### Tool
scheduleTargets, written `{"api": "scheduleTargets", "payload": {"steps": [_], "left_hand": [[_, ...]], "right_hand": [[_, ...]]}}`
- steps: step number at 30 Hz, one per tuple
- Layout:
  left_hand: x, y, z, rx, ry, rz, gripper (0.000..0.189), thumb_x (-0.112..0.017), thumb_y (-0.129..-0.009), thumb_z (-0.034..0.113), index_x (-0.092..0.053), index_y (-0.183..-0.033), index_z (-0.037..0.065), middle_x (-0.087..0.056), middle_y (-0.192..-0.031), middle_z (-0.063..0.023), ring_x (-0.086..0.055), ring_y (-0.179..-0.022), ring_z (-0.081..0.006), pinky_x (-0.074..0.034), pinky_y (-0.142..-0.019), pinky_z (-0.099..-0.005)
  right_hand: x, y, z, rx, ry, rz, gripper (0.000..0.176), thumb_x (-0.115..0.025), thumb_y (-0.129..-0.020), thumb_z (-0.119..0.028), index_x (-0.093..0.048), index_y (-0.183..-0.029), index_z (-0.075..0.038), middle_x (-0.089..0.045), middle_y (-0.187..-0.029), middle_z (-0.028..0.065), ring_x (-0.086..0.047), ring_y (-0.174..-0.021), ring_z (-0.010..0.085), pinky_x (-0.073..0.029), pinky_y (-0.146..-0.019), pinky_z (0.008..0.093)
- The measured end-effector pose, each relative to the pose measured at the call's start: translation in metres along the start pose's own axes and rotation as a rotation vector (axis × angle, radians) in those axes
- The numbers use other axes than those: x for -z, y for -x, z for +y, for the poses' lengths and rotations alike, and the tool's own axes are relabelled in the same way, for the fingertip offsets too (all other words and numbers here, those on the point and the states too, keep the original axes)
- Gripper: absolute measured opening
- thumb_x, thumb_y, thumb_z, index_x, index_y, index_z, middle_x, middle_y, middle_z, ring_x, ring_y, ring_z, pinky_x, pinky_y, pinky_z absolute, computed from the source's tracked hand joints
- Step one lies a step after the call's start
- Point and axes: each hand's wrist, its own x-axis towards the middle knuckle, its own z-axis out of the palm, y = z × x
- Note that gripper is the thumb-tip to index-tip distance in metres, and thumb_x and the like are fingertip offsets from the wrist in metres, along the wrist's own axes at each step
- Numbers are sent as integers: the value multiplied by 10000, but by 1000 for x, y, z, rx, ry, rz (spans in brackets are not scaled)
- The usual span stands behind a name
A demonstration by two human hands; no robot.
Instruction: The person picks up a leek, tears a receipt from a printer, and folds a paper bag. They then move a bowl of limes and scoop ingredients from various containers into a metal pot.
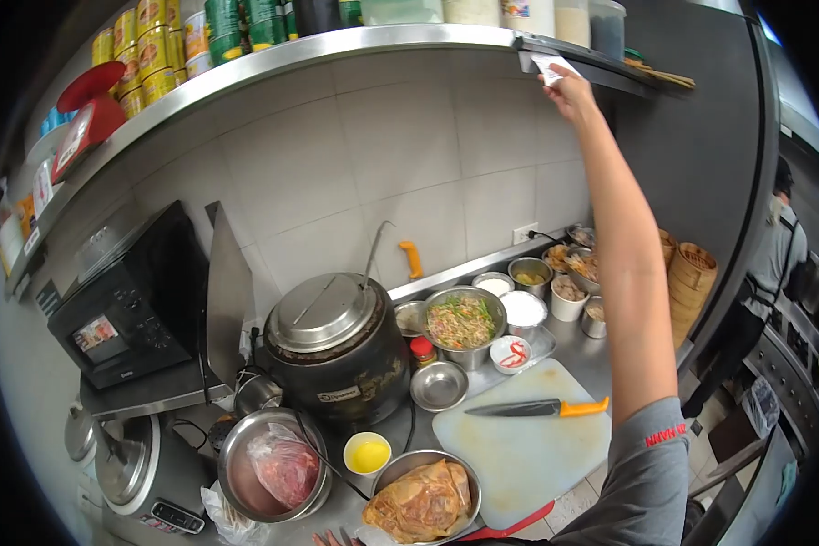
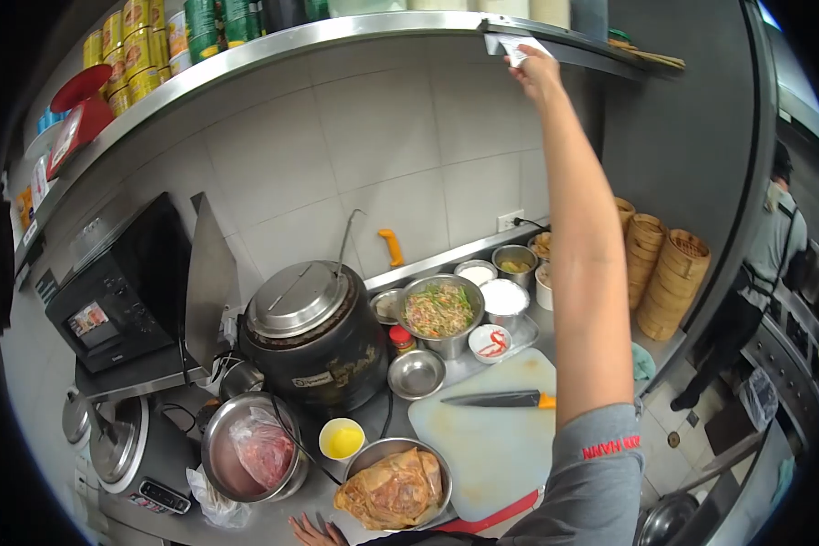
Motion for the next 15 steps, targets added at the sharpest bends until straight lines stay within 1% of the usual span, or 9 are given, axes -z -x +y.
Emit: {"api": "scheduleTargets", "payload": {"steps": [1, 3, 4, 5, 7, 8, 9, 11, 15], "left_hand": [[-1, -6, -5, -45, -9, -20, 503, -532, -851, 307, -431, -1253, 22, -343, -1332, -226, -302, -1211, -433, -228, -989, -548], [5, 4, -8, -58, -39, -61, 512, -544, -847, 315, -434, -1252, 22, -345, -1333, -219, -298, -1222, -418, -225, -992, -547], [8, 0, 6, 88, 176, 32, 585, -523, -802, 245, -329, -1286, -21, -255, -1352, -293, -284, -1214, -466, -206, -1007, -528], [1, 4, -4, 53, 178, 63, 579, -571, -748, 166, -358, -1254, -16, -277, -1327, -303, -314, -1175, -477, -237, -990, -527], [6, 2, -3, 101, 213, 46, 573, -660, -671, 135, -440, -1191, 33, -337, -1267, -285, -337, -1169, -450, -268, -958, -539], [14, -2, 1, 175, 226, 3, 572, -666, -672, 167, -452, -1194, 72, -355, -1262, -251, -342, -1178, -425, -288, -962, -514], [11, -1, -2, 162, 193, 13, 567, -662, -691, 193, -451, -1209, 97, -362, -1267, -225, -342, -1195, -398, -294, -973, -492], [0, 3, -3, 171, 188, 62, 582, -668, -708, 226, -430, -1224, 100, -341, -1289, -211, -350, -1181, -397, -293, -965, -517], [15, 11, -16, 85, 344, 27, 620, -555, -817, 357, -307, -1336, 125, -186, -1408, -219, -211, -1291, -389, -211, -1017, -525]], "right_hand": [[0, 3, -5, -7, -43, 21, 397, -376, -818, 116, -507, -1177, 8, -543, -1082, 195, -604, -871, 228, -480, -612, 280], [14, -13, 5, 38, -223, -4, 279, -468, -872, -35, -519, -1142, 11, -556, -1086, 135, -586, -921, 247, -487, -772, 329], [29, -33, 19, 35, -321, -90, 270, -460, -892, -107, -499, -1145, -20, -576, -1045, 131, -565, -945, 282, -445, -833, 418], [22, -3, 12, -12, -211, 110, 321, -483, -868, -128, -471, -1170, -22, -565, -1056, 146, -553, -956, 309, -434, -848, 435], [31, -10, 35, -45, -95, 236, 293, -547, -812, -117, -542, -1066, 28, -542, -1090, 179, -521, -1006, 344, -418, -863, 483], [35, -18, 44, -125, -225, 152, 494, -571, -799, -134, -426, -1243, 25, -422, -1274, 209, -405, -1167, 407, -357, -951, 511], [32, -36, 54, -140, -257, 62, 469, -546, -811, -166, -436, -1232, 10, -444, -1243, 191, -420, -1143, 382, -364, -942, 492], [-23, 1, 33, -102, -322, -255, 431, -496, -837, -229, -456, -1211, -19, -489, -1182, 155, -451, -1093, 333, -378, -923, 453], [-129, 167, -86, 5, -583, -999, 407, -397, -888, -355, -497, -1168, -77, -578, -1060, 83, -514, -995, 236, -407, -884, 376]]}}
